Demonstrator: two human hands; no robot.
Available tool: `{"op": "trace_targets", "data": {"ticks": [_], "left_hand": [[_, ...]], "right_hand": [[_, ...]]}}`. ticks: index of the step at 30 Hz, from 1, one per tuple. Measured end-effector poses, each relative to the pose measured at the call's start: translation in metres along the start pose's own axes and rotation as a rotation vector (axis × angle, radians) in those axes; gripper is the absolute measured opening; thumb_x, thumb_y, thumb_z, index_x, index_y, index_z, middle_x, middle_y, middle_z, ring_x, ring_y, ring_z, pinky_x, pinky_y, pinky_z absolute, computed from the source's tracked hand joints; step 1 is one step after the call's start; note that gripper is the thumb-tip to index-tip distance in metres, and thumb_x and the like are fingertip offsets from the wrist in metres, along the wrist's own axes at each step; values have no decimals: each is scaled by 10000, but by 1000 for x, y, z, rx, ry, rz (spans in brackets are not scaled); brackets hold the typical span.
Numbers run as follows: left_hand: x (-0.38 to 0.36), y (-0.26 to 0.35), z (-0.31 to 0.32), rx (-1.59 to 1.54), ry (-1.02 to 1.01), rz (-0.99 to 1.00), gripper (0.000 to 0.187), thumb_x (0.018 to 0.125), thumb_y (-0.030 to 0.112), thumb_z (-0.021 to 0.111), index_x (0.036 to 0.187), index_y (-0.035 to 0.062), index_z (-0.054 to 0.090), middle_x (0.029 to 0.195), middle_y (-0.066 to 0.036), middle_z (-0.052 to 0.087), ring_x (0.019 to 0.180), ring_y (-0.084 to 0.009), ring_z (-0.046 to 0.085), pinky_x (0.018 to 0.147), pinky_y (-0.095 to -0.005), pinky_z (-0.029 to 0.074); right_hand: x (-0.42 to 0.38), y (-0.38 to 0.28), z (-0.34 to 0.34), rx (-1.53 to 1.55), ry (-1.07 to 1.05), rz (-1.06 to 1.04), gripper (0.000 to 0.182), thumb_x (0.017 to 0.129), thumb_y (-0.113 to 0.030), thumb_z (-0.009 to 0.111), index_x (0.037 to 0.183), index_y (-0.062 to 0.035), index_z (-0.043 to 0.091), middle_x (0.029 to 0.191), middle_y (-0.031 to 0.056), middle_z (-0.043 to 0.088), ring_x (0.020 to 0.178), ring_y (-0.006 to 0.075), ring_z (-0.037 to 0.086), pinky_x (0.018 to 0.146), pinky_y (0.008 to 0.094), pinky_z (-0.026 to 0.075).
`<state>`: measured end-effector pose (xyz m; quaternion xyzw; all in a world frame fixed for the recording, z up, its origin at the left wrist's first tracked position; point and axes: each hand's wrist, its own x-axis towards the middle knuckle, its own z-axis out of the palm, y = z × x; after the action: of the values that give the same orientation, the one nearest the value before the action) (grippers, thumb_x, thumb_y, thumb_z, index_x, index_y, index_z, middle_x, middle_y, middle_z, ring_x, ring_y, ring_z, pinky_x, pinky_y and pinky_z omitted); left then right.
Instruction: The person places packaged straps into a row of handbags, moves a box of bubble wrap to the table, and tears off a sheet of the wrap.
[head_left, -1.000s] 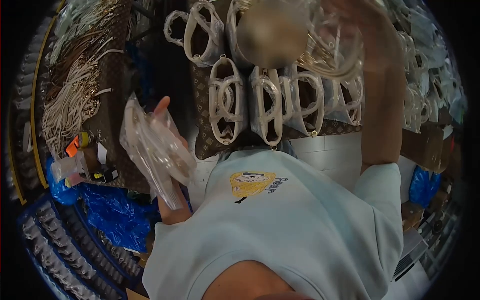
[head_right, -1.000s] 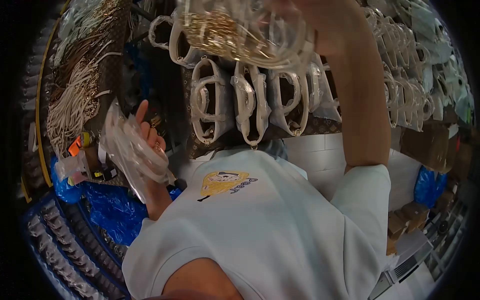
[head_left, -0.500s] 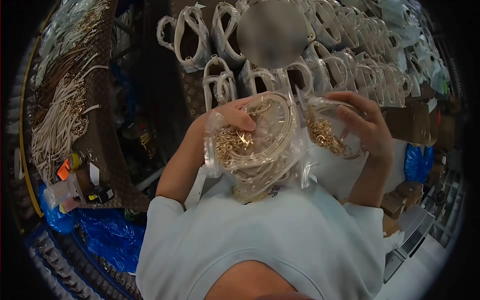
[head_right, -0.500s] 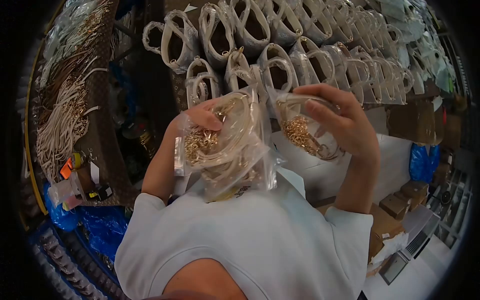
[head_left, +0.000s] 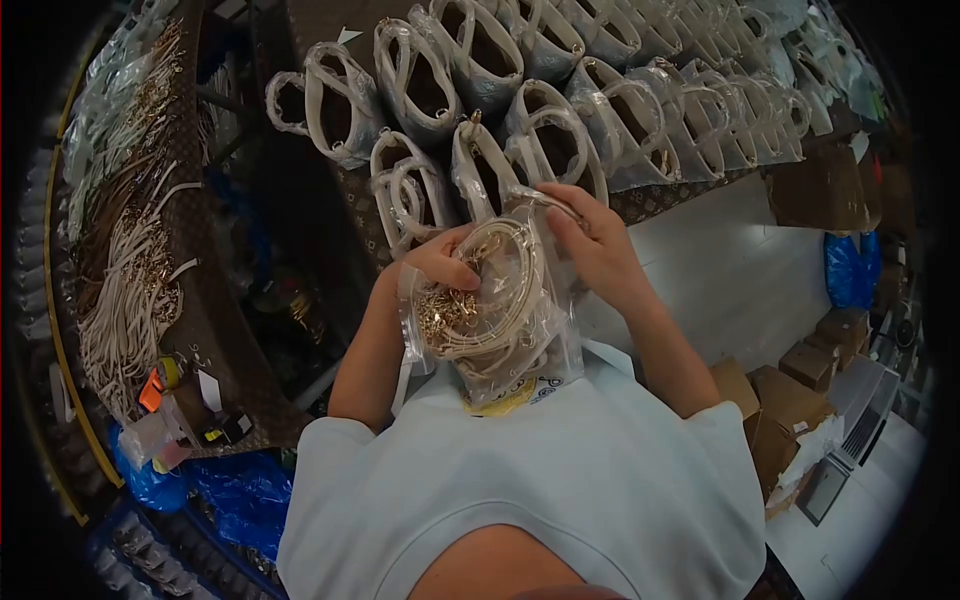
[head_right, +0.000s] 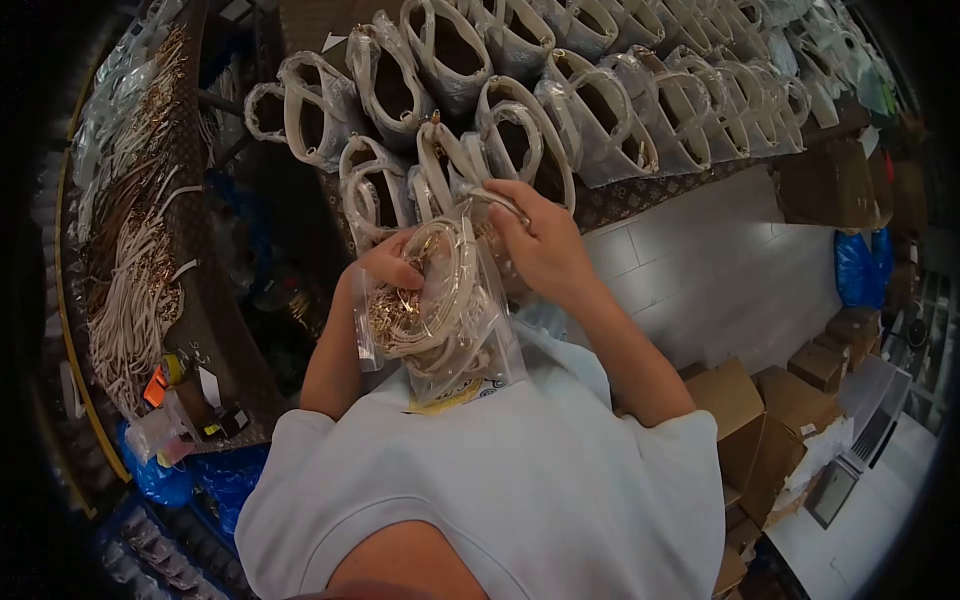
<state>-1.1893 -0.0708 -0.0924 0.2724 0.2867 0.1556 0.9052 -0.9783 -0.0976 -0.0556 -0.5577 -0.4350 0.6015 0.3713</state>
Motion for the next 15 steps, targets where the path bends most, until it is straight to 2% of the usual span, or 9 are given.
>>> {"op": "trace_targets", "data": {"ticks": [2,3,5,9,11,12,13,15], "left_hand": [[0,-5,-5,6,-21,47,656,530,109,642,1133,-32,427,988,-71,526,866,-162,530,786,-267,441],[-2,-6,-6,10,-17,49,656,530,109,642,1133,-32,427,988,-71,526,866,-162,530,786,-267,441],[-7,-7,-7,20,29,85,657,517,131,640,1119,-35,437,977,-68,528,853,-159,532,768,-262,443],[-11,-10,-12,33,72,68,645,509,137,634,1103,-36,448,963,-66,530,843,-156,533,760,-258,444],[-9,-10,-12,9,56,96,637,503,128,635,1090,-41,455,950,-68,535,831,-155,536,754,-261,449],[-9,-10,-10,7,53,99,637,503,128,635,1090,-41,455,950,-68,535,831,-155,536,754,-261,449],[-10,-10,-7,-30,63,112,638,500,125,636,1087,-44,455,951,-69,536,829,-156,539,753,-265,452],[-11,-9,-5,-59,67,122,638,496,122,637,1084,-48,456,952,-70,538,826,-156,542,752,-268,455]], "right_hand": [[17,10,11,-576,243,-397,238,851,-121,491,1074,-47,531,831,72,607,629,128,580,593,236,470],[24,14,11,-572,242,-401,238,851,-121,491,1074,-47,531,831,72,607,629,128,580,593,236,470],[38,19,9,-759,464,-661,250,827,-92,516,1075,-63,523,873,105,604,679,191,605,628,266,476],[41,24,17,-889,394,-621,329,756,-53,569,1081,-81,524,876,97,603,686,235,604,637,294,476],[40,17,31,-1007,147,-646,242,713,-77,557,955,-71,553,754,86,594,662,266,598,541,335,473],[45,19,35,-1001,88,-663,238,682,-74,570,918,-65,542,710,87,580,661,269,603,537,339,474],[51,24,36,-1003,90,-662,238,682,-74,570,918,-65,542,710,87,580,661,269,603,537,339,474],[67,33,37,-1220,-21,-461,372,680,-117,579,1045,-66,532,832,126,584,703,298,598,621,364,471]]}}
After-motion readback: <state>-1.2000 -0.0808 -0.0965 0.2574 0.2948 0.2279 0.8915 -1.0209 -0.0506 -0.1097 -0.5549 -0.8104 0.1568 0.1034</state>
